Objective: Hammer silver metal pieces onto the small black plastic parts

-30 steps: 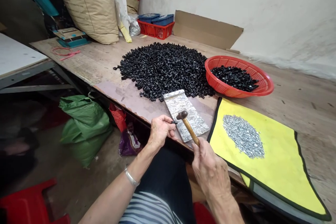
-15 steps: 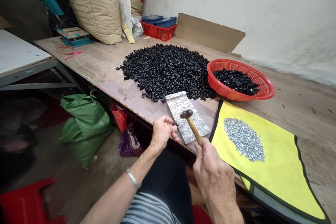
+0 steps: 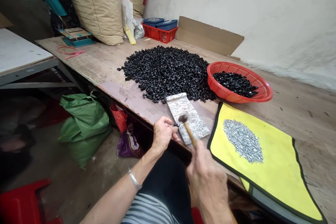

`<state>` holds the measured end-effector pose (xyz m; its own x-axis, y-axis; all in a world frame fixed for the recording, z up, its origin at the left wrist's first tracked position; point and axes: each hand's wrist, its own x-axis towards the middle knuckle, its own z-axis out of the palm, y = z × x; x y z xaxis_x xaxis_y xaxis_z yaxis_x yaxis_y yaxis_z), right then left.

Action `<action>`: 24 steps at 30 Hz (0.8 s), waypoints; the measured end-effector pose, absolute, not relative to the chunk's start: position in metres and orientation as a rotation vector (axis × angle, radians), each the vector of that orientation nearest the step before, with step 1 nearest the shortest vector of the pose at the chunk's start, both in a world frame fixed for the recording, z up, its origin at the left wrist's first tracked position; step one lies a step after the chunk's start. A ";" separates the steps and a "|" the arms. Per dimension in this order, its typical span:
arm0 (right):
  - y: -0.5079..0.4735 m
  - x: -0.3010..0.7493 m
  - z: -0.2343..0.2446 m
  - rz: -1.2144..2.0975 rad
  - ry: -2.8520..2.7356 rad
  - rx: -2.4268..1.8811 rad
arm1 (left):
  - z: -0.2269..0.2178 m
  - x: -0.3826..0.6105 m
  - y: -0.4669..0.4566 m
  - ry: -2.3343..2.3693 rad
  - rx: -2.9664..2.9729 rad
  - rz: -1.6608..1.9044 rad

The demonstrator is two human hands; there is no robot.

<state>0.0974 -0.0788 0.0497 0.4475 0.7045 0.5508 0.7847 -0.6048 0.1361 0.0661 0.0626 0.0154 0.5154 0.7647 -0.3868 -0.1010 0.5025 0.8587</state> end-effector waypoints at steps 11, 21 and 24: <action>-0.080 0.097 0.050 -0.876 -1.354 -2.505 | 0.014 0.067 0.061 0.912 0.921 0.628; -0.076 0.095 0.048 -0.944 -1.335 -2.542 | 0.012 0.068 0.062 0.904 0.901 0.642; -0.078 0.097 0.047 -0.872 -1.356 -2.599 | 0.011 0.068 0.061 0.893 0.907 0.637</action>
<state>0.0972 -0.0779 0.0469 0.4452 0.7283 0.5209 0.7758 -0.6042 0.1816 0.0682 0.0615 0.0107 0.4932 0.7837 -0.3776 -0.1012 0.4828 0.8699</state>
